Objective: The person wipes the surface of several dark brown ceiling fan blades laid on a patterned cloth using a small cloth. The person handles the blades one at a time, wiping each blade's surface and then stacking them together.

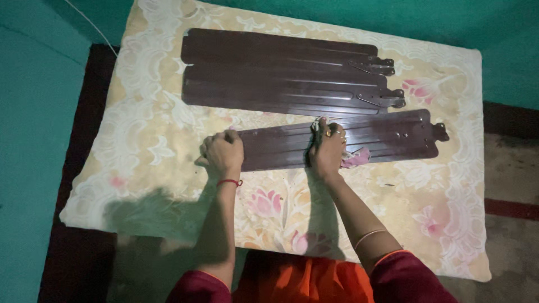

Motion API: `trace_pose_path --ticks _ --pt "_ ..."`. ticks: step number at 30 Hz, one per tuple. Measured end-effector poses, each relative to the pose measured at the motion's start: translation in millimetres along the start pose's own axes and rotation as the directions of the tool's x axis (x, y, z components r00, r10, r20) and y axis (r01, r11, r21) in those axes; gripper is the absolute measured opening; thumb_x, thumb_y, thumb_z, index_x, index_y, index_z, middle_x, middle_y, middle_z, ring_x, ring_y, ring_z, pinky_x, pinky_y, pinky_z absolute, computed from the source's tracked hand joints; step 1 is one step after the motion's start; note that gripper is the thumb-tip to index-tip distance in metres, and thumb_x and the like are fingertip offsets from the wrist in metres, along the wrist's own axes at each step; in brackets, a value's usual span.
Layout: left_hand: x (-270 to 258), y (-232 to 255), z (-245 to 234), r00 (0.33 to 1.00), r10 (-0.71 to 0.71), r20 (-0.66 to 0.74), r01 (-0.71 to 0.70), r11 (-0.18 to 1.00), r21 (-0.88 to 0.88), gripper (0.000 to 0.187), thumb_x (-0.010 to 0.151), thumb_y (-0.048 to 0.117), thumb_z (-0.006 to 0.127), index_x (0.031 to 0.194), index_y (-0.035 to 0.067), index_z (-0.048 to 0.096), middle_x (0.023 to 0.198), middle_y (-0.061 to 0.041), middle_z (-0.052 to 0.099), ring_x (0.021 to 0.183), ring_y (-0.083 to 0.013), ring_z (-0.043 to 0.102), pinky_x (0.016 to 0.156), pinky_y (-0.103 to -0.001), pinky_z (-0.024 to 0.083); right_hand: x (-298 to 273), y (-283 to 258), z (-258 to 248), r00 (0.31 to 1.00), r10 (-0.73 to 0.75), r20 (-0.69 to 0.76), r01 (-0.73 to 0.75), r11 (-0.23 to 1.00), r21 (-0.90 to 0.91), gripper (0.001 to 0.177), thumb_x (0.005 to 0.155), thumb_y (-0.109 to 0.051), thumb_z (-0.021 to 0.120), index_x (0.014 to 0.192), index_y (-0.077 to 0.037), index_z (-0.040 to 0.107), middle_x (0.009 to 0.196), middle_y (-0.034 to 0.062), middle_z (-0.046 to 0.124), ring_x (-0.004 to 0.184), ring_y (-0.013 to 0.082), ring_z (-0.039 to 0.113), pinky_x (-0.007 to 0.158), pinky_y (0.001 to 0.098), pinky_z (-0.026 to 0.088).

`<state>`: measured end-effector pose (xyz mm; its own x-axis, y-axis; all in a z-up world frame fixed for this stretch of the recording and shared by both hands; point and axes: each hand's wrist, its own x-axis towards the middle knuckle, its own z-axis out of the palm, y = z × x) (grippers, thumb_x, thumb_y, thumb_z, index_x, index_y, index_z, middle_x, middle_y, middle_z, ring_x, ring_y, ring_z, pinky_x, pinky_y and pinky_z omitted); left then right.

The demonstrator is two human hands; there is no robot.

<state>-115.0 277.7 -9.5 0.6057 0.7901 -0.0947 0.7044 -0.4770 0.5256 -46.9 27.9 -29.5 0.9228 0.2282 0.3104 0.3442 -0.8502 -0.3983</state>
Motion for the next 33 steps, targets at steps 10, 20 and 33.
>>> trace_pose_path --ticks 10,20,33 --pt "13.4 1.3 8.6 1.0 0.008 0.017 -0.005 0.983 -0.183 0.047 0.094 0.046 0.064 0.088 0.001 0.077 0.086 -0.021 0.072 0.089 -0.0379 0.068 0.081 -0.05 0.052 -0.3 8.3 -0.8 1.0 0.0 -0.018 0.001 0.997 0.078 0.072 0.079 0.001 0.062 0.149 -0.013 0.051 0.127 0.0275 0.051 0.116 0.0433 0.049 0.099 0.0519 0.041" --pt "-10.8 -40.8 -7.4 0.883 0.259 0.391 0.161 0.617 -0.771 0.028 0.087 0.026 0.082 0.098 0.0 0.079 0.086 -0.003 0.075 0.079 -0.0096 0.063 0.072 -0.024 0.05 -16.4 13.4 -18.8 0.992 0.074 -0.104 -0.068 0.996 0.061 0.072 0.087 0.002 0.061 0.155 -0.014 0.047 0.132 0.0287 0.05 0.123 0.0436 0.045 0.105 0.0518 0.039" --pt "-24.2 -13.9 -12.7 0.573 0.476 0.668 0.789 -0.098 -0.606 0.072 0.096 0.066 0.038 0.144 0.014 0.053 0.142 -0.017 0.062 0.131 -0.0332 0.059 0.107 -0.052 0.05 4.0 49.1 -33.2 0.982 0.186 -0.039 -0.182 0.978 0.101 0.041 0.099 -0.022 0.065 0.14 -0.019 0.066 0.121 0.0228 0.052 0.111 0.0347 0.053 0.096 0.0465 0.044"
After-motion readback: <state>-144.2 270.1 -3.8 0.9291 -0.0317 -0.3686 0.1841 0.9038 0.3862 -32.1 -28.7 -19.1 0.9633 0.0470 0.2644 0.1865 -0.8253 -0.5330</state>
